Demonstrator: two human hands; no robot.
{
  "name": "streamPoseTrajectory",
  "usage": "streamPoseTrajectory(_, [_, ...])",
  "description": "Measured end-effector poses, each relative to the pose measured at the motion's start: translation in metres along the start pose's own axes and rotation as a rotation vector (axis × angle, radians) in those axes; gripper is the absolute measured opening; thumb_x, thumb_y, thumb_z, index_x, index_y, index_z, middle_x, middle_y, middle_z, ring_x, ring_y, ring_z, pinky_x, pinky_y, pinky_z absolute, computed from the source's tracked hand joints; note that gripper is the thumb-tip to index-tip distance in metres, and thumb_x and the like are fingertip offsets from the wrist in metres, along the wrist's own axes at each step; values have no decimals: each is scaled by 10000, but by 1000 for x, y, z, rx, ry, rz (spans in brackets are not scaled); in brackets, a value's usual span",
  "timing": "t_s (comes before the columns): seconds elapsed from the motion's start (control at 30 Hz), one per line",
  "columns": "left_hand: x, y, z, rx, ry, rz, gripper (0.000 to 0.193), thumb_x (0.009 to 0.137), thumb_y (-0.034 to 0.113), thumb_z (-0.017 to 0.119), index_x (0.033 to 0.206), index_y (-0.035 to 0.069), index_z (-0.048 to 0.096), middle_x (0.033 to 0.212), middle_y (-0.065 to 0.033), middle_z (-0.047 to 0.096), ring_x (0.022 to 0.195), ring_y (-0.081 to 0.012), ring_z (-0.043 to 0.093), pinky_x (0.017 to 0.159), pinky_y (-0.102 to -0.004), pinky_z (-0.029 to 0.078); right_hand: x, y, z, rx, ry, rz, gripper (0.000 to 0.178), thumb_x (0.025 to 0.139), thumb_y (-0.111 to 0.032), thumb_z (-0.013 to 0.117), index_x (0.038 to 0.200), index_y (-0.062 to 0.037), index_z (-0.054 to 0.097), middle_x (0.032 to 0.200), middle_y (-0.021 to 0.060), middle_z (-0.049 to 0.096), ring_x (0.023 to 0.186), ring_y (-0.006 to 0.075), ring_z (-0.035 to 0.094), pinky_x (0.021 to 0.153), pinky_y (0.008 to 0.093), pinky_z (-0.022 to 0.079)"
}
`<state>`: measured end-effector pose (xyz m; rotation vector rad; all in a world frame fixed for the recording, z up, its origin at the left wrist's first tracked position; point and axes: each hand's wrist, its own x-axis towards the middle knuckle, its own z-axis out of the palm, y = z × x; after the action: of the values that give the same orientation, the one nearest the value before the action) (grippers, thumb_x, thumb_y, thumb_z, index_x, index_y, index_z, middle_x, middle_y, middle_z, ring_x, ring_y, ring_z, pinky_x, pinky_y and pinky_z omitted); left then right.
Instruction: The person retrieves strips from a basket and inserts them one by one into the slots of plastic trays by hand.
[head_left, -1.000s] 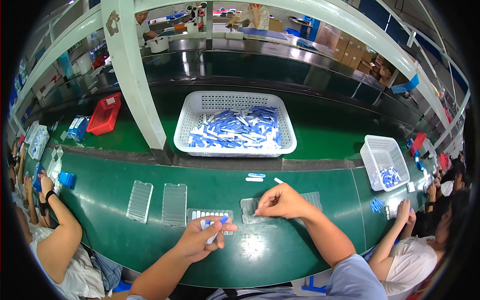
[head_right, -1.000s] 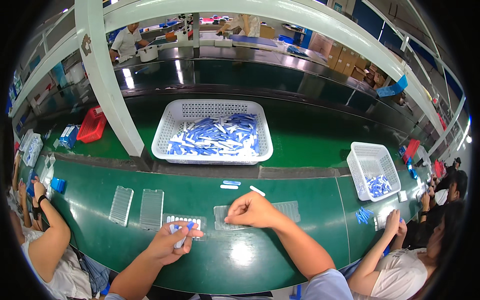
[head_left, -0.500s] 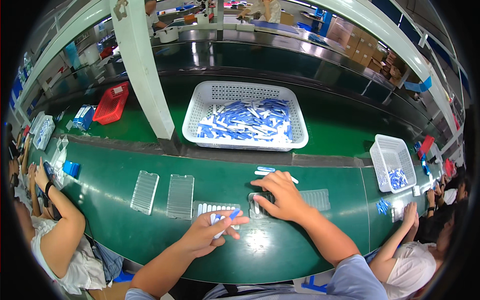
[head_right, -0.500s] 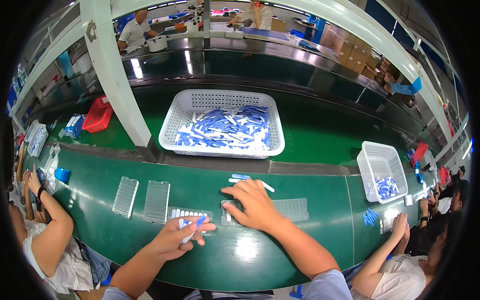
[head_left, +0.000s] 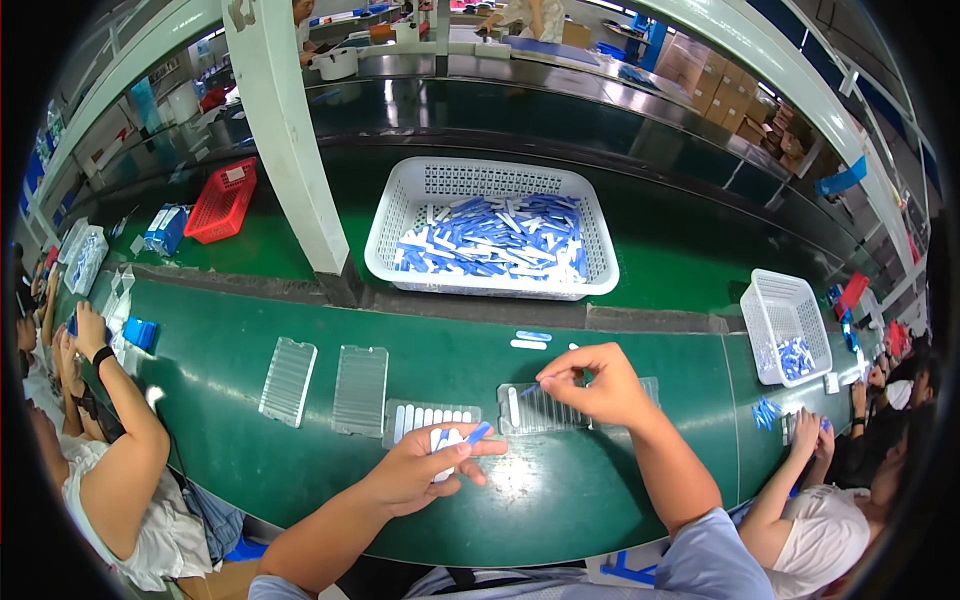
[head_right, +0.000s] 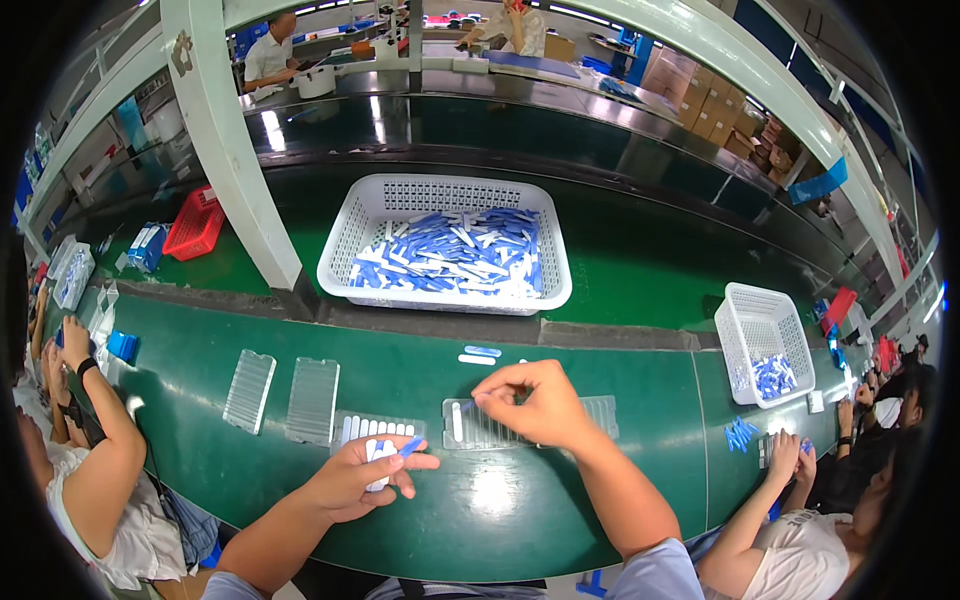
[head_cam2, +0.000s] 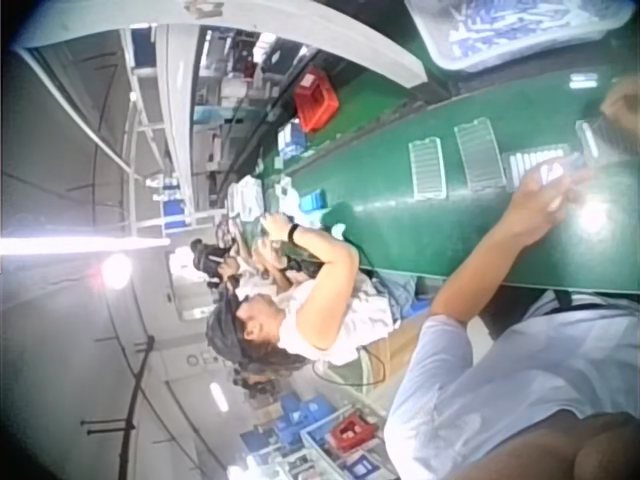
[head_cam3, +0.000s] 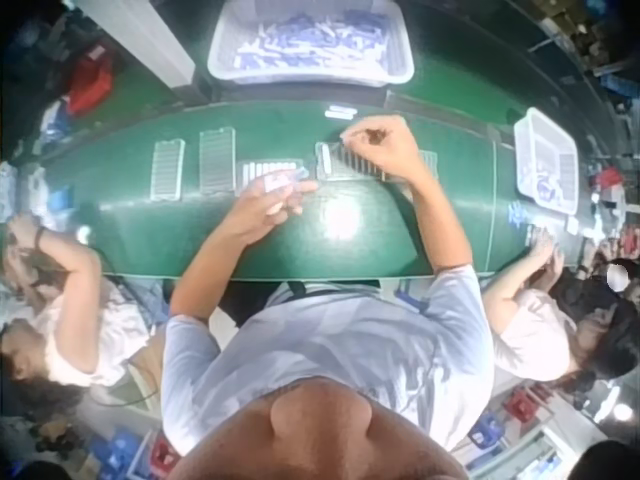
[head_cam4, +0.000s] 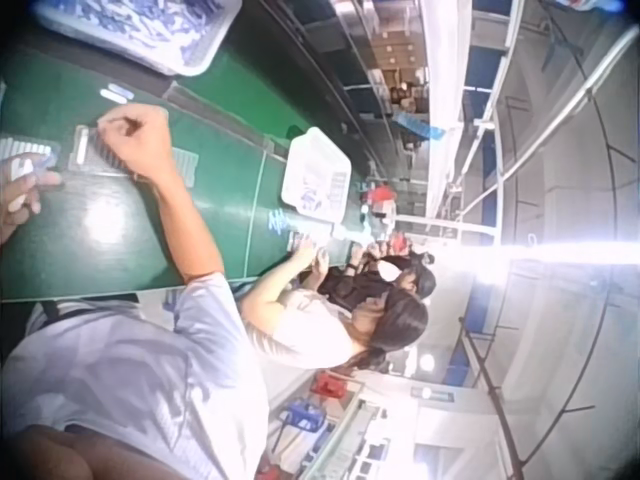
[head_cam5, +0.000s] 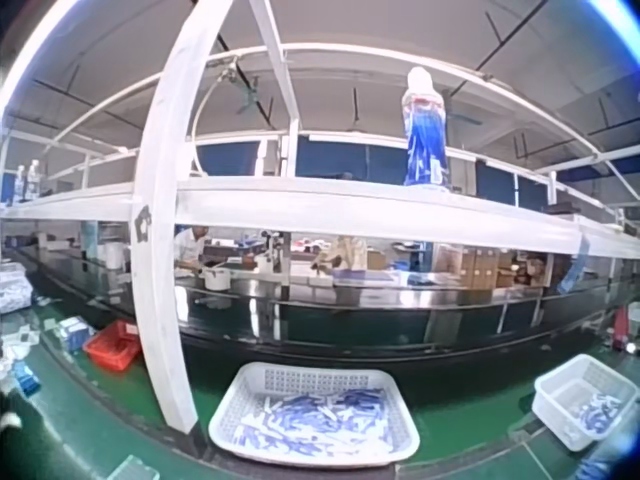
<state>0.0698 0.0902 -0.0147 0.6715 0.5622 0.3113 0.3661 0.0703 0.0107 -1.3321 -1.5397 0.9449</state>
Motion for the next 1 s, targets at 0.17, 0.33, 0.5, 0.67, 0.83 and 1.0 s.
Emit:
streamPoseTrajectory(0.17, [1,-1,-2,-27,-7,-18,354,1049,152,553,1388,56,522,1393,-173,595,939,-121,637,552,-192,343,5,-4,-5,222,-193,333,90,897,-54,732,919,24,773,782,101,748,635,100,657,562,236,493])
streamPoseTrajectory(0.33, [-1,1,-3,8,-26,14,369,1034,131,582,1392,54,536,1402,-169,591,957,-111,645,539,-186,338,3,-9,-4,357,-119,369,128,899,-58,737,934,62,760,746,122,739,591,105,642,545,225,488])
streamPoseTrajectory(0.5, [-1,1,-2,-14,-25,9,374,1035,127,577,1398,51,534,1415,-175,582,954,-107,652,522,-179,328,4,13,-5,257,-169,264,112,898,-78,746,925,30,761,777,100,742,624,93,642,561,239,493])
streamPoseTrajectory(0.67, [-1,0,-1,-28,-29,5,368,1037,122,568,1395,42,534,1426,-182,574,956,-109,658,513,-177,326,2,3,12,-212,-208,202,184,845,-153,781,985,-41,739,823,38,718,701,126,647,638,306,513])
streamPoseTrajectory(0.83, [-1,1,0,-5,-40,12,371,1040,117,559,1402,38,529,1431,-193,567,968,-111,663,506,-178,329,0,-5,18,-581,-168,-146,385,808,-173,763,1176,-104,674,854,62,595,847,282,635,750,394,519])
streamPoseTrajectory(1.0, [-2,-1,-2,15,-43,6,396,1040,136,566,1419,33,513,1435,-182,568,989,-115,664,513,-186,323,-3,-21,31,-561,-99,-233,314,843,-201,770,1134,-106,704,781,58,605,758,243,632,665,362,506])
